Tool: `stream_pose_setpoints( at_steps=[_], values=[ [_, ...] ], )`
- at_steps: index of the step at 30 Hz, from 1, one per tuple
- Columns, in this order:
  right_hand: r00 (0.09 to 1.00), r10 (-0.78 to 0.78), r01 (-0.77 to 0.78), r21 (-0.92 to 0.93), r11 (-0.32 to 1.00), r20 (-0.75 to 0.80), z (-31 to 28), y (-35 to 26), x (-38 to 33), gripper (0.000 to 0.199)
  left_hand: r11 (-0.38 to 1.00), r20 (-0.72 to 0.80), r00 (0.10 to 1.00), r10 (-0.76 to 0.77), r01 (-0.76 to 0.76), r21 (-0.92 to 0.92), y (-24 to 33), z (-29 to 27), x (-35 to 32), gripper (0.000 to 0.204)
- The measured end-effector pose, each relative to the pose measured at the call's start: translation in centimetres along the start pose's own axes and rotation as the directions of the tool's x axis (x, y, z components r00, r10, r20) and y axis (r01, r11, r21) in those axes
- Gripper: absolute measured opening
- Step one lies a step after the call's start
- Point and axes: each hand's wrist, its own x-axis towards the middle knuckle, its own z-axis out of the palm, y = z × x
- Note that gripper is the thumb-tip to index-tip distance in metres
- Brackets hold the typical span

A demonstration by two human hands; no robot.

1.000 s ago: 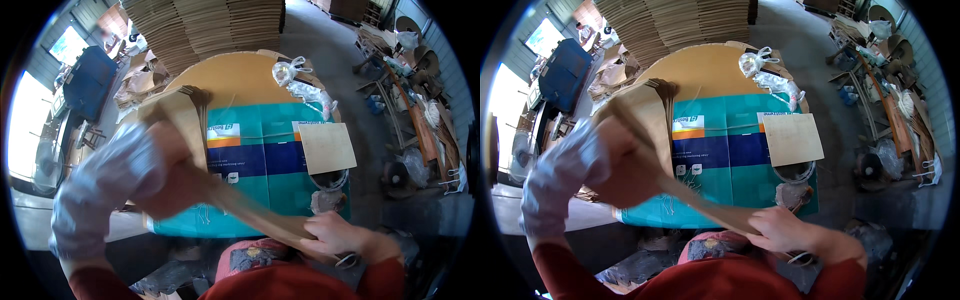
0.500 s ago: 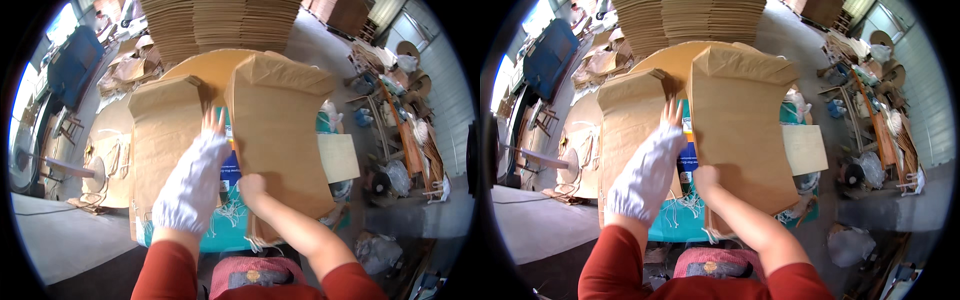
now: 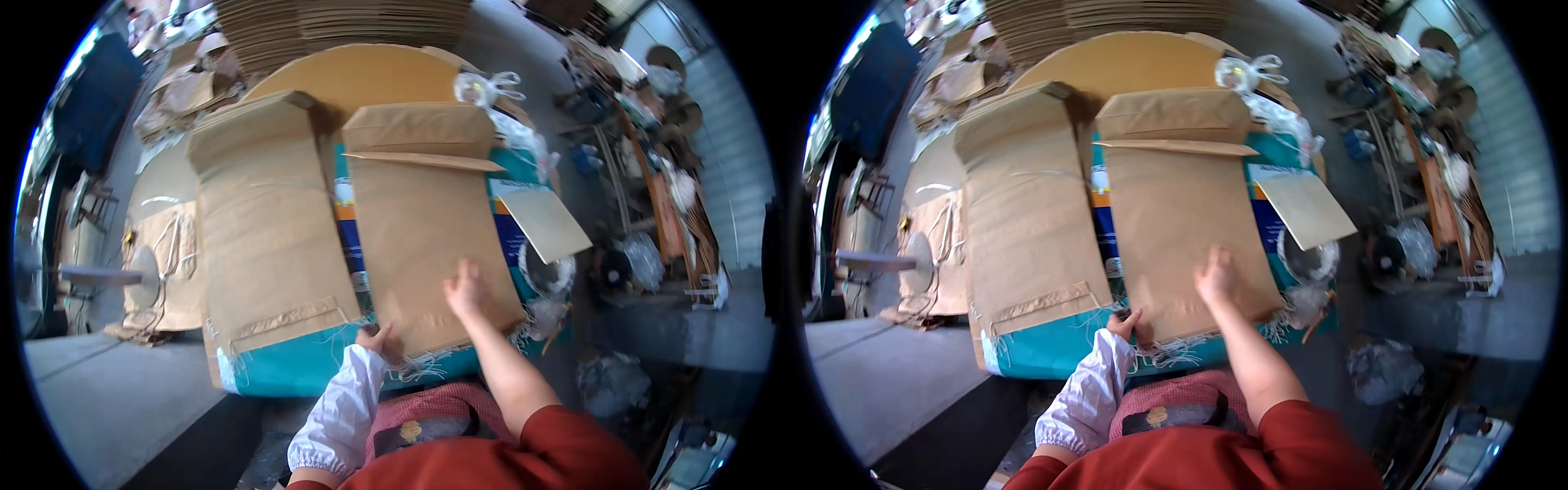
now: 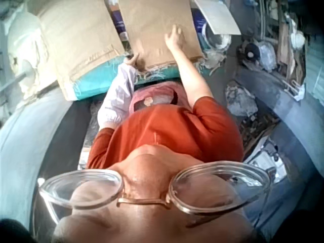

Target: The person walks to a table, picks up a stack of flat paper bags, and repeatedly fans them out to separate them. They then fold the bags and tie them with a string, stacking the finished bundles on the table.

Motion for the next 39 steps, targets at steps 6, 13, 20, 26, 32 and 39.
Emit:
stream_pose_setpoints(
  at_steps=[6,13,20,26,32,39],
  values=[
    [0.903,0.31,-0.33,0.018,0.944,0.297,-1.7,16.4,0.4,0.079,0.999,-0.161,0.986,-0.046,0.04,-0.037,1.4,2.1,-0.8,0.056],
    [0.83,0.308,-0.462,0.264,0.847,0.466,0.2,18.8,2.2,0.077,0.985,-0.202,0.969,-0.141,0.157,0.065,0.5,2.0,-1.2,0.057],
    [0.925,0.265,-0.365,0.45,0.815,0.271,3.4,20.7,0.4,0.061,0.958,-0.338,0.935,0.105,-0.005,0.286,-0.4,3.1,-0.6,0.049],
    [0.915,0.27,-0.382,0.427,0.82,0.299,2.0,21.4,-4.0,0.057,0.951,-0.37,0.919,0.139,-0.02,0.308,-0.1,3.5,-3.9,0.043],
    [0.901,0.306,-0.42,0.438,0.795,0.308,3.4,23.3,-8.6,0.059,0.947,-0.532,0.825,0.189,-0.01,0.322,-1.8,4.5,-6.6,0.041],
    [0.957,0.136,-0.168,0.104,0.98,0.258,-2.7,19.1,-6.9,0.076,0.529,-0.153,0.959,0.237,0.005,0.848,6.7,2.7,-6.9,0.041]
  ],
)
